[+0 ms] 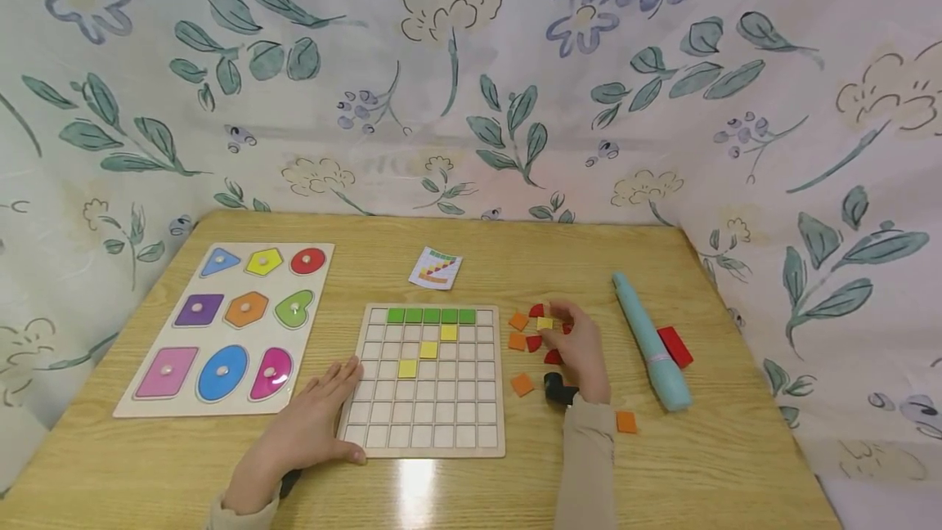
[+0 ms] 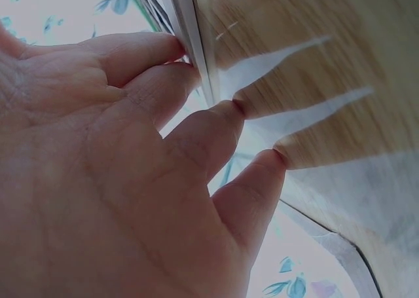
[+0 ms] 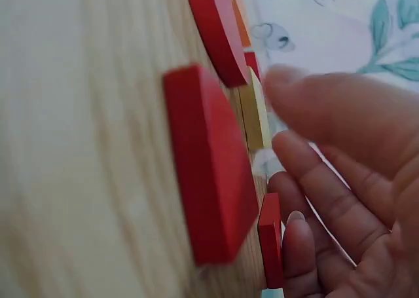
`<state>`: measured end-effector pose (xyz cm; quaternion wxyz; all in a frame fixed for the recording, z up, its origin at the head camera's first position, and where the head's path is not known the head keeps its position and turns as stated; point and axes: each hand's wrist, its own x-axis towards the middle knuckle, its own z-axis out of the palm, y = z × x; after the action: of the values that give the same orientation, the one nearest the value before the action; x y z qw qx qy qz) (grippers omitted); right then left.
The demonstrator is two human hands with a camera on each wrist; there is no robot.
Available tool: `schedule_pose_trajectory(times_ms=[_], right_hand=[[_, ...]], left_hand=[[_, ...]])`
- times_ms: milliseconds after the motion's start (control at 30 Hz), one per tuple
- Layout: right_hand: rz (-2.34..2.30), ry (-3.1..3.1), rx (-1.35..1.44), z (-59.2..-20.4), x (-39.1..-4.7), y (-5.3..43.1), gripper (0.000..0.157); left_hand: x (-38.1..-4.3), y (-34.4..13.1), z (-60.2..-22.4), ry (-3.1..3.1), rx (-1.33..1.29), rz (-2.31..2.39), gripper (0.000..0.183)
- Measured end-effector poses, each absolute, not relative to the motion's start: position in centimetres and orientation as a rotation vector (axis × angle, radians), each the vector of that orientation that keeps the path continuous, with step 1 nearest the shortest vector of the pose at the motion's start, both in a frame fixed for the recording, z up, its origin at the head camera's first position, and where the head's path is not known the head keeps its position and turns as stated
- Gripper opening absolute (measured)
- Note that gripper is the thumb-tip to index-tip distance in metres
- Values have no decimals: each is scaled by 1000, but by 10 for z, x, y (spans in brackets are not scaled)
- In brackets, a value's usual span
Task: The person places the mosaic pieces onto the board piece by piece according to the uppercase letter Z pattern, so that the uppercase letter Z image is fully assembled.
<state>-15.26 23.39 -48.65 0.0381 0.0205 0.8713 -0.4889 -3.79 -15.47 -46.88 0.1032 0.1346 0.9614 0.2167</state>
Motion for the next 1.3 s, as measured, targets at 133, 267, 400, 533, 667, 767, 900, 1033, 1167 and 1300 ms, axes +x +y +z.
schedule_pose_trajectory(times_ms=[133,267,400,533,667,767,900,1033,1167,1300], right_hand=[[-1428,2715,59,-485,-152,235,46],[-1356,2782,83,-483,-152,234,39],[-1295,2830,91,-481,-153,233,33],[-1281,2836,72,-479,-155,233,32],[-1284,2831,73,-477,-156,232,33],[-1308,2832,56,-473,-155,227,33],[-1350,2819,-4,-467,-154,211,34],[-1429,2774,-114,-461,-153,185,34],[-1493,2662,-194,-456,-152,155,34],[-1495,2594,-273,-454,-146,125,29]], left_hand=[[-38,-155,-469,2834,389,635,122],[-38,-155,-468,2825,381,645,122],[-38,-155,-469,2825,381,637,122],[-39,-155,-469,2834,385,641,122],[-39,-155,-470,2840,392,646,122],[-39,-155,-470,2833,388,646,122],[-37,-155,-469,2818,370,652,122],[-37,-155,-468,2816,358,641,121],[-37,-155,-469,2821,368,635,121],[-37,-155,-468,2828,384,628,121]])
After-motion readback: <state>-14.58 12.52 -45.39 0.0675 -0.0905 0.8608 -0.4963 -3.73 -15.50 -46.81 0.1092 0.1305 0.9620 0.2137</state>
